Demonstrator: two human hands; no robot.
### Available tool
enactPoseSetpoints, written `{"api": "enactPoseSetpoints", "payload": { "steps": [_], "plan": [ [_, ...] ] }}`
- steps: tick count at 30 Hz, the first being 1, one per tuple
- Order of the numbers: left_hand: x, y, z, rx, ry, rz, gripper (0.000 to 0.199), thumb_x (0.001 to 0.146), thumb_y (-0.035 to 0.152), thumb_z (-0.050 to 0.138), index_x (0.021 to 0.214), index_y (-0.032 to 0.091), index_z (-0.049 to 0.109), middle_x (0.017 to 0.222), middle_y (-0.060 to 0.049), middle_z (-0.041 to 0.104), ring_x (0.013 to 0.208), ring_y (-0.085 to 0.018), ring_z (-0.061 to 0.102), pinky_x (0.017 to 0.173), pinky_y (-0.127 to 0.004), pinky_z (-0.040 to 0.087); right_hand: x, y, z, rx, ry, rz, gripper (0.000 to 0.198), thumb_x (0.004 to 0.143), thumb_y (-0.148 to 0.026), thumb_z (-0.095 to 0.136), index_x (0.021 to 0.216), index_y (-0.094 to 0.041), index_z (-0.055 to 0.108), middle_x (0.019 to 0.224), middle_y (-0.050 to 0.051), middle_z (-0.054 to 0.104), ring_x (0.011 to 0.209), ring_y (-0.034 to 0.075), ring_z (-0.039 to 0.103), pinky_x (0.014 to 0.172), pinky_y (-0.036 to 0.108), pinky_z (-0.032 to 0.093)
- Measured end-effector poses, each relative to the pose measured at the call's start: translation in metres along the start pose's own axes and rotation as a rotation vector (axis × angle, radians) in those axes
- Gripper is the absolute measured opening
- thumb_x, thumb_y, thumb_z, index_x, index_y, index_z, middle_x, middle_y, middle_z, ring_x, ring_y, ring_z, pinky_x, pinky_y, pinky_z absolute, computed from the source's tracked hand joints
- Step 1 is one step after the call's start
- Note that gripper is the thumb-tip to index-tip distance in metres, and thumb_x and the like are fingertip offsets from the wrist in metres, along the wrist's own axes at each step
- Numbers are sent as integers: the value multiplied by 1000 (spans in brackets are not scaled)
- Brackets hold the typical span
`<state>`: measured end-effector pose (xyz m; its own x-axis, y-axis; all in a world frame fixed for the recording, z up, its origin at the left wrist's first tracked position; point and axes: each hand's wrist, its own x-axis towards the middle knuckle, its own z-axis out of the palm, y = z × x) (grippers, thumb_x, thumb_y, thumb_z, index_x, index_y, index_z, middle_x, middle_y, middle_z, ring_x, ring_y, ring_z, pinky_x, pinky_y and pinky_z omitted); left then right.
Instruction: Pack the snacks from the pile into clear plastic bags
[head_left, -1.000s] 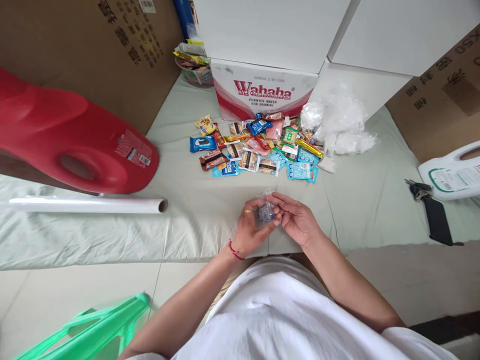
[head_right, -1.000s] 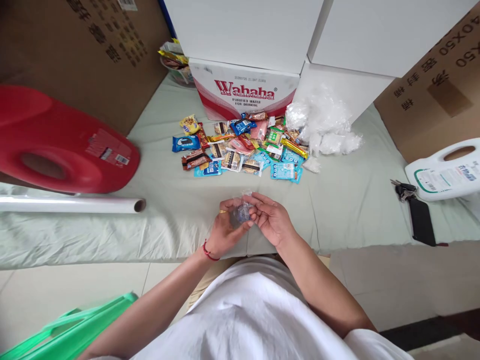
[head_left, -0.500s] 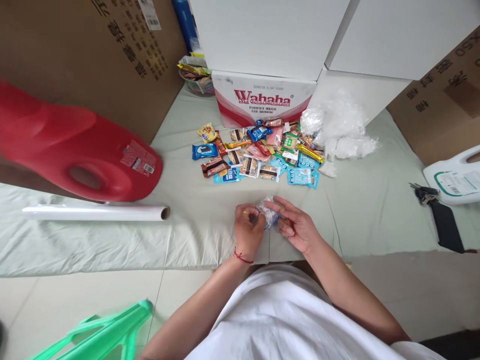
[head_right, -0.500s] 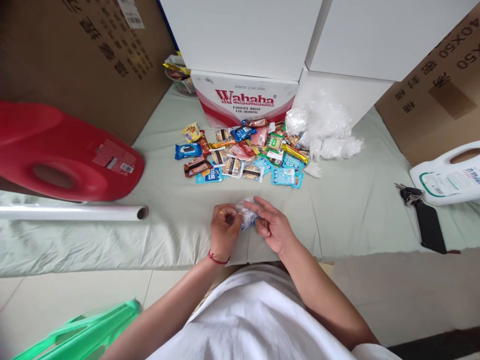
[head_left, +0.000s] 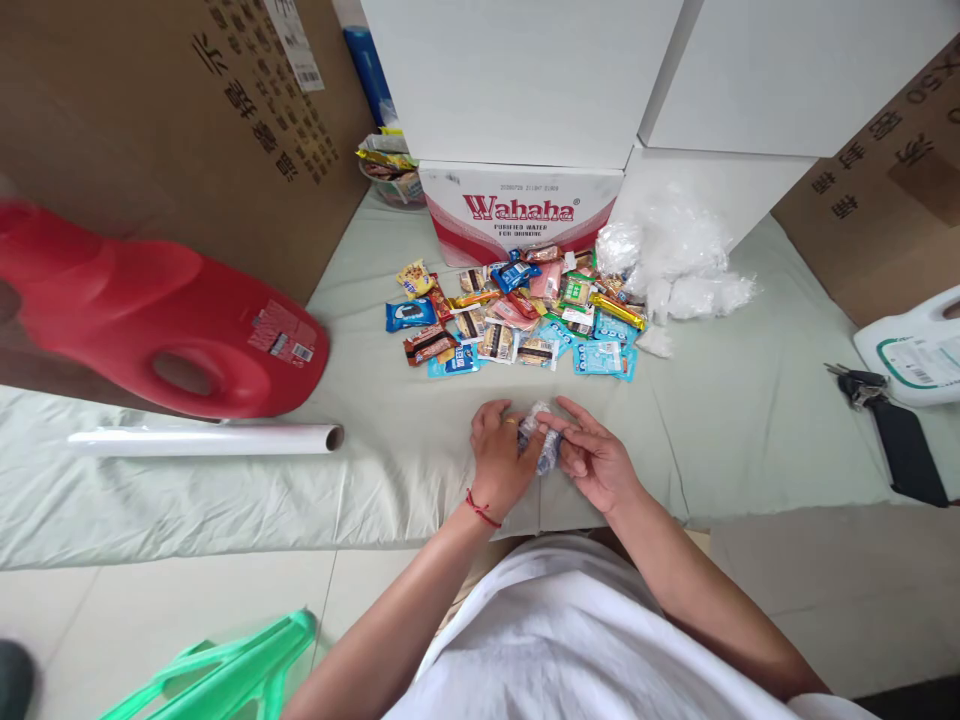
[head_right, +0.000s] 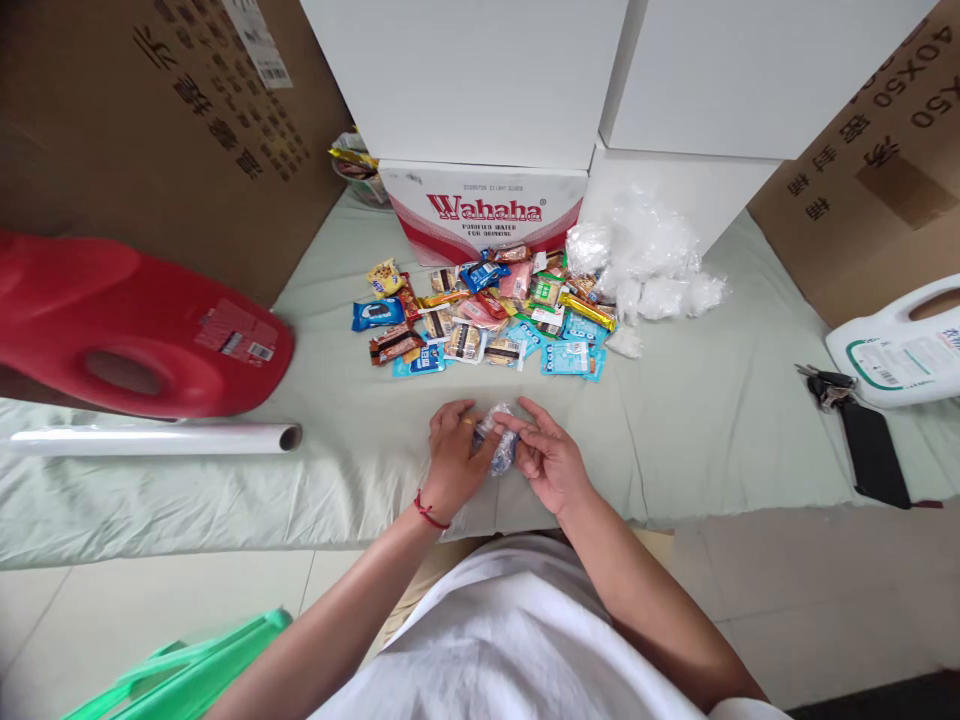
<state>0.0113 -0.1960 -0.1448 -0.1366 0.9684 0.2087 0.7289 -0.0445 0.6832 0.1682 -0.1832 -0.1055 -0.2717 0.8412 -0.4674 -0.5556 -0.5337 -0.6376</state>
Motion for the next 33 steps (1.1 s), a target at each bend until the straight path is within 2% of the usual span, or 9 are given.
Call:
{"api": "enactPoseSetpoints", "payload": {
  "steps": [3,8,11,14,17,20,26,29,33],
  "plan": [
    [-10,4,-1,-136,-16,-9,28,90,40,69,106,18,67,120,-15,65,126,-36,56,106,-58,48,2,0,-3,52,-9,18,46,70,-17,75,116,-20,68,102,10,80,43,5,39,41,19,32],
    [-15,19,-5,-422,-30,-130,24,91,34,67,109,21,57,99,-6,68,86,-22,69,76,-37,59,-2,-5,-12,58,2,-24,27,72,-24,79,97,-19,71,83,3,75,50,7,47,46,19,40],
    [-12,26,-6,-358,172,112,24,91,24,66,114,23,57,119,-10,67,109,-24,68,91,-40,58,-10,-10,-20,-52,82,-29,30,74,-40,86,89,-18,70,73,0,68,53,9,52,43,18,38],
    [-9,31,0,-189,219,455,25,92,12,60,115,24,60,125,-11,68,122,-26,63,103,-47,53,-21,-12,-22,-119,81,63,52,76,-64,82,95,-17,72,82,5,70,64,13,61,46,20,45],
    [-10,38,13,-149,85,784,29,93,6,56,114,24,64,125,-9,72,131,-25,60,113,-50,47,-31,-14,-20,-17,101,38,49,72,-62,86,92,-19,73,83,2,70,67,12,60,53,20,48],
    [-11,49,27,-246,-94,958,34,91,4,50,118,19,65,126,-12,71,140,-26,52,120,-51,43,-38,-23,-26,14,187,-28,39,67,-46,94,84,-19,73,83,0,70,72,11,61,58,18,48],
    [-1,75,48,-505,-423,1050,45,78,10,50,122,15,60,127,-18,68,140,-29,52,121,-54,44,-53,-47,-70,89,246,-89,32,70,-39,93,87,-19,74,87,2,73,75,12,64,65,22,53],
    [2,92,62,-648,-397,984,42,76,10,50,116,18,58,128,-19,65,139,-31,52,115,-57,49,-59,-66,-97,35,279,-170,31,74,-38,90,93,-19,75,90,5,74,79,15,67,70,26,57],
    [-2,115,89,-674,-376,968,37,76,8,52,111,16,59,125,-21,61,140,-35,49,108,-56,54,-46,-118,-148,-64,562,-461,30,72,-35,91,91,-18,75,93,5,75,80,17,69,73,30,61]
  ]
}}
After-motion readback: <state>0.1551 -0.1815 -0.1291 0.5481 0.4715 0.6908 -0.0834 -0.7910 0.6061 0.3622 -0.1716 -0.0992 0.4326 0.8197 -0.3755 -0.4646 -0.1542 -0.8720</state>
